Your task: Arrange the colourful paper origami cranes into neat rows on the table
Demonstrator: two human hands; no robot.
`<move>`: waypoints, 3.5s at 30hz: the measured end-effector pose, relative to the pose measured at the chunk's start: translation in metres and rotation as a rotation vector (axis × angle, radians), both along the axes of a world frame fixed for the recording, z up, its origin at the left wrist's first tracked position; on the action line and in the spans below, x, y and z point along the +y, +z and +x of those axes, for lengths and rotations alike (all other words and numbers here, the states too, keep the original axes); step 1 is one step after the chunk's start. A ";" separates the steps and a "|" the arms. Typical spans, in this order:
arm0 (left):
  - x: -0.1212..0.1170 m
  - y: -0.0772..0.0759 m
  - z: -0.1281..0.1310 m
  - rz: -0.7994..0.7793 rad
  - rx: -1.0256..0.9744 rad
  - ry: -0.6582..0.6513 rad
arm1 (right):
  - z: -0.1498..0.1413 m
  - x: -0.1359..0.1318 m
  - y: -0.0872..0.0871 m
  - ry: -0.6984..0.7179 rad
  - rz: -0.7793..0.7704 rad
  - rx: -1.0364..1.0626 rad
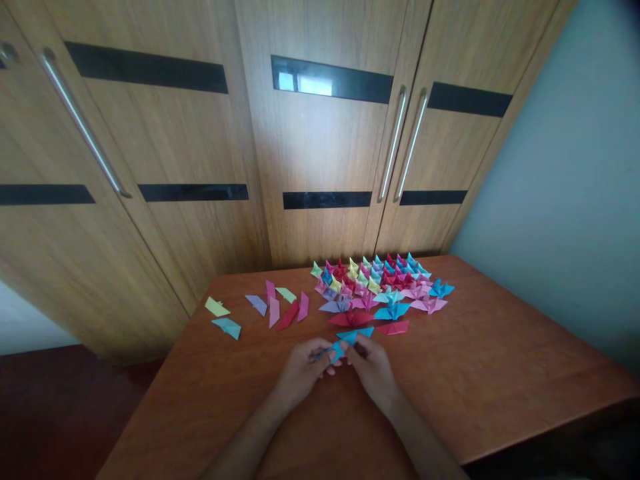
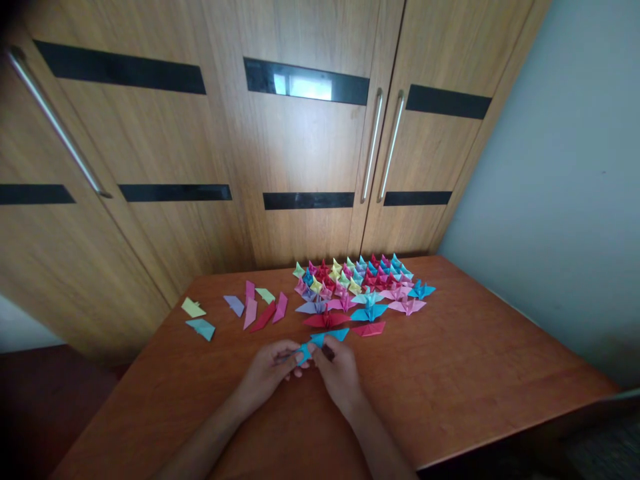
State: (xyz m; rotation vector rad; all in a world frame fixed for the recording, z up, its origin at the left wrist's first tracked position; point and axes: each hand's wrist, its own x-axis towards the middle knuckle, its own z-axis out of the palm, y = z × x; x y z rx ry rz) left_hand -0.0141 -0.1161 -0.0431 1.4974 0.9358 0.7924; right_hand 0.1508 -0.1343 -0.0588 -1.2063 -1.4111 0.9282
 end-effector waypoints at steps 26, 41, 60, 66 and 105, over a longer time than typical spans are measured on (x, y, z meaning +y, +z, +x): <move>-0.004 -0.005 0.004 0.111 0.157 0.024 | 0.198 0.014 -0.010 -0.693 -0.448 -1.083; -0.005 -0.004 0.005 0.146 0.183 0.037 | 0.198 0.020 -0.008 -0.702 -0.447 -1.002; -0.004 -0.006 0.005 0.157 0.182 0.043 | 0.195 0.019 -0.006 -0.716 -0.450 -0.987; -0.004 -0.006 0.004 0.148 0.188 0.045 | 0.197 0.017 -0.007 -0.754 -0.448 -0.932; 0.047 0.015 -0.197 0.675 1.112 0.233 | -0.036 -0.013 0.003 0.138 0.268 -0.791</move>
